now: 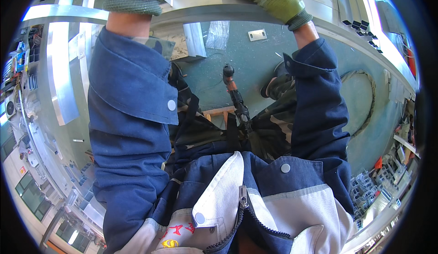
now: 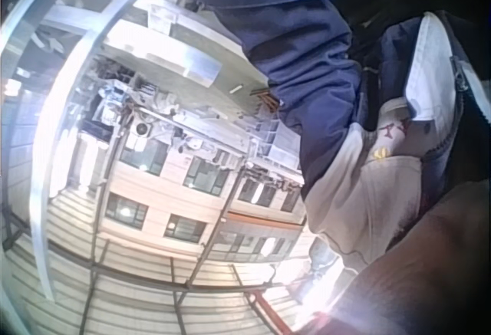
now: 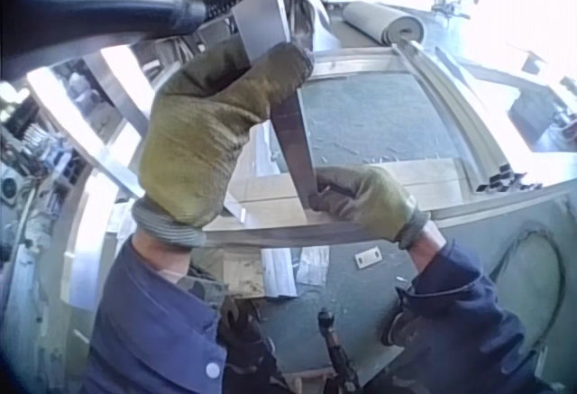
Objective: The person assembles a metal frame by positioning aluminum profiles and securing them with a pneumatic rivet gun. They repeatedly align the profiles, insert fasteners, and operate the tool to join the pieces.
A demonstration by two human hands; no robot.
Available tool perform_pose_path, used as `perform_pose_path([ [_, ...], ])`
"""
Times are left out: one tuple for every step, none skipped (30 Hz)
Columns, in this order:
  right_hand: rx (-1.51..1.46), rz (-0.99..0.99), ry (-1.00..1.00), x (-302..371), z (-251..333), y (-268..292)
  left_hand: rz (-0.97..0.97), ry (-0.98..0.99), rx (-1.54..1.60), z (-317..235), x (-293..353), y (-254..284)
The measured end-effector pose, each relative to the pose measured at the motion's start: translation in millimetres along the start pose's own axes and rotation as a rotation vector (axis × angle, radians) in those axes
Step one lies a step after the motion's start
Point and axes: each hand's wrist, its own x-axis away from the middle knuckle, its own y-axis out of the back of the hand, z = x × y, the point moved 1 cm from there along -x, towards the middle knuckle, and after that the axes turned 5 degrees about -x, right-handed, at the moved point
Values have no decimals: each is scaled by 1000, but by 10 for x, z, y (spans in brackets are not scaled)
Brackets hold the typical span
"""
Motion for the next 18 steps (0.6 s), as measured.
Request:
perform_pose_path([
  [-25,-11,2,7,-13,-7,0,0,1,1,-1,-5],
  [-26,-25,-1,14,-22,-12,2,2,3,4,-1,-8],
  [-26,-40,-3,22,-28,-12,2,1,3,-4,-3,-13],
  [-27,-55,-5,27,-31,-8,4,2,5,3,-5,-17],
  [-24,-59,-7,30,-24,-8,2,2,6,0,-7,-21],
  [-23,-62,-8,31,-13,-18,2,1,7,0,-4,-21],
  [-21,-65,-9,33,-7,-23,3,2,7,1,-2,-23],
  [-31,-70,-12,37,-13,-24,3,3,7,3,-1,-25],
  [-41,-74,-14,39,-20,-29,2,4,7,7,5,-25],
  [-51,-78,-15,39,-23,-32,2,4,9,2,3,-22],
  [-46,-68,-11,35,-17,-32,1,4,9,1,9,-20],
  [-41,-59,-6,25,-6,-24,1,4,8,5,9,-23],
  [-36,-50,-1,15,6,-17,2,3,9,-5,6,-20],
  [-13,-49,4,11,26,-11,1,0,8,-6,7,-22],
  [10,-47,11,4,55,-6,0,-1,9,-11,6,-18],
  [33,-45,18,0,83,-2,0,0,7,-7,7,-11],
  [47,-36,19,4,114,1,-1,0,6,-3,5,-8],
  [59,-26,19,18,142,-1,-3,0,5,-1,7,-7],
])
